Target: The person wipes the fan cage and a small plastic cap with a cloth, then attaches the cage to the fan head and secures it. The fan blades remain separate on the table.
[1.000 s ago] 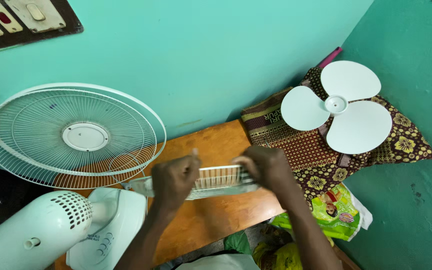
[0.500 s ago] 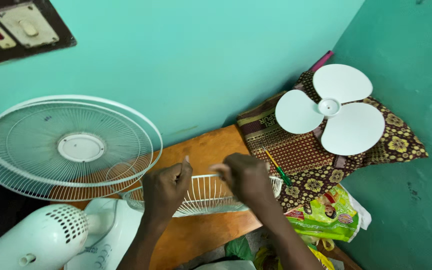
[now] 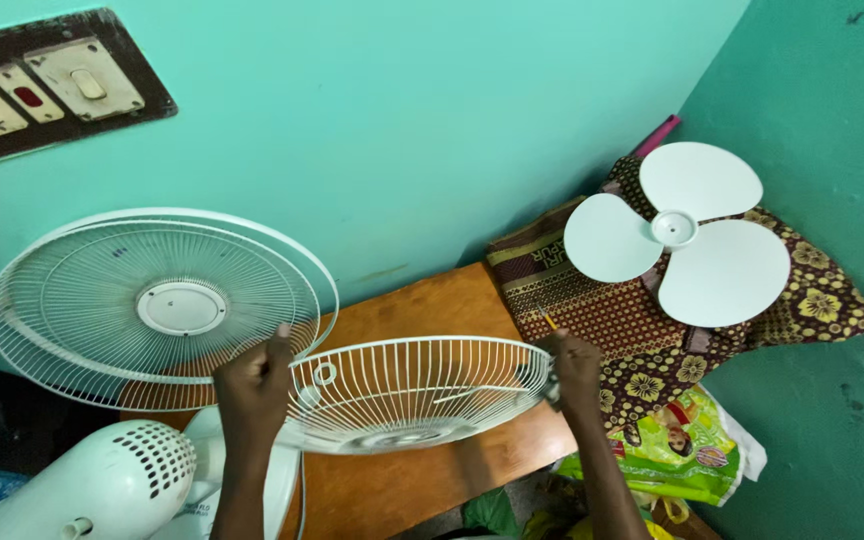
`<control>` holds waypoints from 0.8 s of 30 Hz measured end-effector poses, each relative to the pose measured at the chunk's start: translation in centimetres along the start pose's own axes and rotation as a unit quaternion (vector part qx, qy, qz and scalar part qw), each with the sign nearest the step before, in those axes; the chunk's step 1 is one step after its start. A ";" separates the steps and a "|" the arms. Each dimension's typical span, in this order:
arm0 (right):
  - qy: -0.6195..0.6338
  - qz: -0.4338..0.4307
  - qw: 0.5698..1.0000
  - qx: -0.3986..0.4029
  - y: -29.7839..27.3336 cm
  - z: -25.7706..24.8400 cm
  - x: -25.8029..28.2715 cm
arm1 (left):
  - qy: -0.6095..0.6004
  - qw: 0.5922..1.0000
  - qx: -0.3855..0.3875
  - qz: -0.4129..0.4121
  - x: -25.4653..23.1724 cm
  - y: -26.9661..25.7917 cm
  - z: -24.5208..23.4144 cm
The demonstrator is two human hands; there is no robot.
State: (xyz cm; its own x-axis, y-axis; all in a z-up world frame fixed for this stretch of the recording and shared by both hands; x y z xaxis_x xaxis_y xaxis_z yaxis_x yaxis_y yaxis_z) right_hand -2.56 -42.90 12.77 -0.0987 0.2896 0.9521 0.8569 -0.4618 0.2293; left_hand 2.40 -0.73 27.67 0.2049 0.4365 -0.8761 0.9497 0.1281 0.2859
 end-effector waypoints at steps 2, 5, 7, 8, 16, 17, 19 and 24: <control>-0.112 -0.035 0.993 0.018 0.3 -0.7 5.0 | 0.041 0.998 0.044 0.018 -1.8 -0.1 1.2; -0.169 -0.092 0.978 0.083 0.0 -0.1 14.4 | 0.062 0.988 0.116 0.078 -5.1 -1.9 4.7; -0.178 -0.162 0.962 0.128 -0.1 2.2 19.5 | 0.051 0.976 0.148 0.152 -7.2 -3.6 7.5; -0.186 -0.210 0.949 0.146 -0.3 3.4 21.5 | 0.077 0.971 0.156 0.166 -7.8 -4.1 8.6; -0.229 -0.370 0.882 0.181 0.4 4.8 22.6 | 0.083 0.976 0.182 0.087 -6.4 -3.8 9.8; -0.192 -0.365 0.889 0.200 1.0 3.6 21.0 | 0.058 0.979 0.159 0.116 -6.4 -3.7 9.2; -0.205 -0.298 0.918 0.165 2.9 0.9 17.1 | 0.007 0.979 0.108 0.174 -6.3 -3.1 7.6; -0.083 -0.048 0.990 0.103 5.2 -1.9 9.3 | 0.052 0.990 0.101 0.084 -4.7 -1.8 5.0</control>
State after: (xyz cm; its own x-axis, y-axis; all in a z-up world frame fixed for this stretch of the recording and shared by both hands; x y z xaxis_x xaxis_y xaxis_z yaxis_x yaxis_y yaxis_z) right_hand -0.02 -44.21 23.21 -0.1144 0.4644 0.8782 0.9342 -0.2505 0.2541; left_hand 0.89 -7.49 29.35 0.3483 0.5273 -0.7750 0.9344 -0.1298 0.3316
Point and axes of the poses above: each hand's wrist, its own y-axis towards the middle knuckle, its own z-axis out of the palm, x = y × z, the point moved 2 cm from there along y, towards the middle knuckle, and after that the axes turned 4 degrees about -z, right-handed, at the moved point
